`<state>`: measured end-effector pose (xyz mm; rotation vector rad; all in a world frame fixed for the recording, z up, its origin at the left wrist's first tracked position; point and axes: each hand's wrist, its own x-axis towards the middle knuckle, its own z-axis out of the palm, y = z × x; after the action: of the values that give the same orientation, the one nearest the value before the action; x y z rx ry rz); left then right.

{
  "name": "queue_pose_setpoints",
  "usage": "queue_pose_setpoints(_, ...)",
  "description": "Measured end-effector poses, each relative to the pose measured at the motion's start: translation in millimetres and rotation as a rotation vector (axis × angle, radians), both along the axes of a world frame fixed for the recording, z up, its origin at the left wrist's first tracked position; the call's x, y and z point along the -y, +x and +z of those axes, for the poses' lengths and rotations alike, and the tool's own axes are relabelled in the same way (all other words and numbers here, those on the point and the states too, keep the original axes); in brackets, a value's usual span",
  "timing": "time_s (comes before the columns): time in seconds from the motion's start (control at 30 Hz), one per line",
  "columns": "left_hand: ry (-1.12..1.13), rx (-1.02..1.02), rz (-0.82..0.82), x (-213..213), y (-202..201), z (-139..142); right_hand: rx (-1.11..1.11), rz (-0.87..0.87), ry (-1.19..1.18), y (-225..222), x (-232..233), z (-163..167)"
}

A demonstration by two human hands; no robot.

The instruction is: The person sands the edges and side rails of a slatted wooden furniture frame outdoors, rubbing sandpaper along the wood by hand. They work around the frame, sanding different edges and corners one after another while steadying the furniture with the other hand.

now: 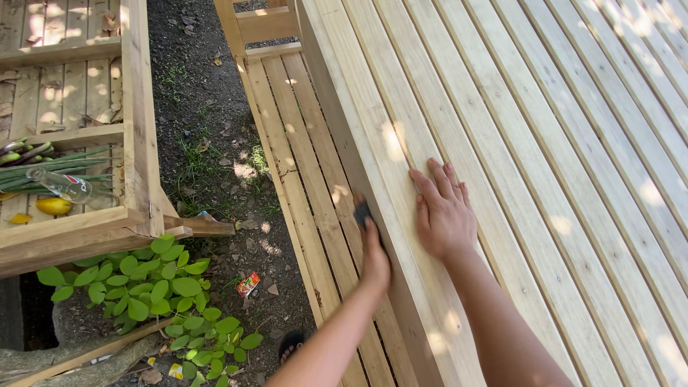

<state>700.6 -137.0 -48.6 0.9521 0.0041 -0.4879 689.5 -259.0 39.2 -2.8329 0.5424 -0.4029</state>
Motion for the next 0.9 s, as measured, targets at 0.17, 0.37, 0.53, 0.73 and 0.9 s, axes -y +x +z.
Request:
queue_pose_setpoints(0.17,0.261,0.028,-0.057,-18.2,-96.5,-11.0,0.009,-0.007,0.006,-0.8,-6.2,9.2)
queue_pose_setpoints(0.37,0.019,-0.342,-0.019,38.3,131.2,-56.0,-0.011,-0.034,-0.003,0.9,-5.2,8.1)
queue_pose_setpoints(0.53,0.296,-0.202,-0.212,15.0,75.9,-9.0,0.001,-0.017,-0.017,-1.2,-5.2,10.2)
queue_pose_setpoints(0.73,0.19,0.314,0.009,8.9,26.2,6.7,0.002,-0.019,-0.024,1.7,-4.9,13.6)
queue_pose_setpoints(0.9,0.105,-0.231,-0.094,39.2,174.8,-31.2,-0.009,-0.02,-0.035,0.4,-3.7,11.1)
